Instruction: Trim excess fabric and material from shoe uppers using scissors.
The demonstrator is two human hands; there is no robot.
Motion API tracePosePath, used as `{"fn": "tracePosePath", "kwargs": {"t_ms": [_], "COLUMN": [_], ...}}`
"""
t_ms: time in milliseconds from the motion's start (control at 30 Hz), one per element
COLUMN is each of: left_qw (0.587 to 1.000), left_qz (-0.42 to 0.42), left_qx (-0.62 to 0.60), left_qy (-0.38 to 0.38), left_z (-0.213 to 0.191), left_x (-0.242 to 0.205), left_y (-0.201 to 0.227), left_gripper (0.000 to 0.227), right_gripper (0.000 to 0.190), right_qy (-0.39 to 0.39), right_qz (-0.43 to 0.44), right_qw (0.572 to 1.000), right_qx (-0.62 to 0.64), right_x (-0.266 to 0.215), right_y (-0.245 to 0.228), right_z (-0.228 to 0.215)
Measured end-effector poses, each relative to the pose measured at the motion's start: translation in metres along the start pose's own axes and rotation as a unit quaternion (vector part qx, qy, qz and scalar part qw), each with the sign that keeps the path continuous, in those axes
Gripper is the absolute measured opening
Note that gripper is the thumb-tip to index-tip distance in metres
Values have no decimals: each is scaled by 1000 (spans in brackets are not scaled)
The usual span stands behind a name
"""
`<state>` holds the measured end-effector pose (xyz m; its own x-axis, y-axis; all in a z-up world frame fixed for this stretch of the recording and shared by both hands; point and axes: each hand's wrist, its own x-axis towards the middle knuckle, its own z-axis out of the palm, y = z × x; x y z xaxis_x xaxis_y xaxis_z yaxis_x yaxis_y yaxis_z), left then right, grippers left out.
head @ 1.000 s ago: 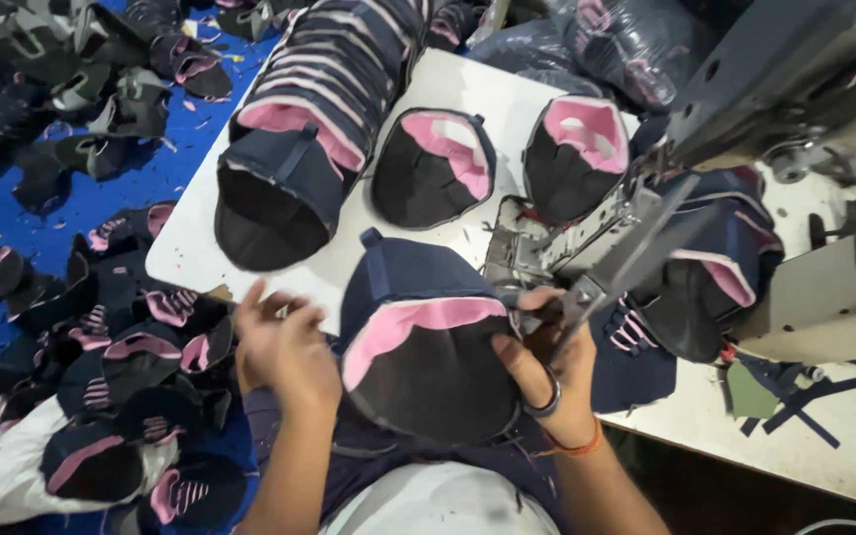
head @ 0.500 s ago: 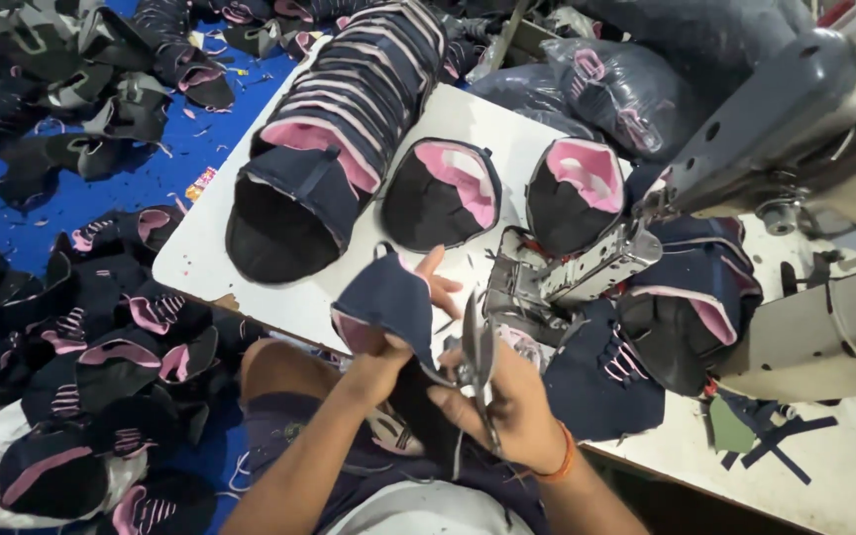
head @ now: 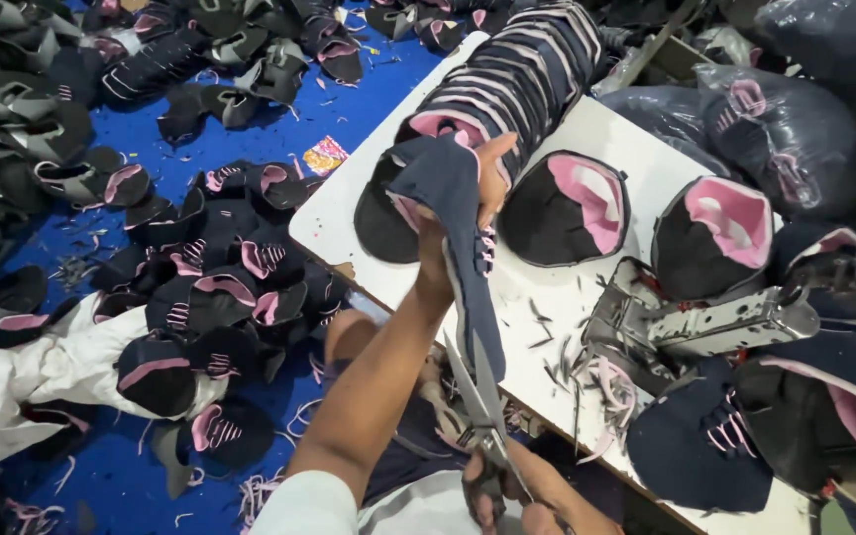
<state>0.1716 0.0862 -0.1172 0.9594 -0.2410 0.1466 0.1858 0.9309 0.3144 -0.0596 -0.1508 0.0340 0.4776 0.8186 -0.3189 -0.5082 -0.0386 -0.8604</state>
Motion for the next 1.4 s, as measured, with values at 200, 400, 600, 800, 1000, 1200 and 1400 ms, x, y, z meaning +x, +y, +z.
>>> {"fn": "tracePosePath", "kwargs": {"t_ms": [200, 400, 600, 800, 1000, 1200, 1400], "left_qw": [935, 889, 883, 888, 884, 884, 891], "left_qz": [256, 359, 363, 344, 336, 332, 309], "left_qx": [247, 276, 297, 305, 325, 326, 330], "left_qy": [9, -65, -32, -8, -24, -41, -38], "left_z": [133, 154, 168, 170, 161, 172, 173], "left_x": [-18, -17, -37, -46, -42, -43, -50], "left_y": [39, 54, 54, 49, 41, 40, 39], "left_gripper": [76, 87, 100, 101, 106, 95, 79], "right_gripper": [95, 90, 80, 69, 79, 93, 90], "right_qy": [58, 82, 97, 133, 24, 54, 33], "right_qz": [-19, -62, -87, -96, -69, -70, -32], "right_qw": [997, 989, 981, 968, 992, 990, 993], "right_qx": [-54, -105, -141, -188, -100, -112, -112], "right_x": [10, 13, 18, 10, 0, -17, -19], "right_y": [10, 21, 19, 37, 13, -1, 4], "right_z": [-1, -3, -5, -18, -13, 3, -11]}}
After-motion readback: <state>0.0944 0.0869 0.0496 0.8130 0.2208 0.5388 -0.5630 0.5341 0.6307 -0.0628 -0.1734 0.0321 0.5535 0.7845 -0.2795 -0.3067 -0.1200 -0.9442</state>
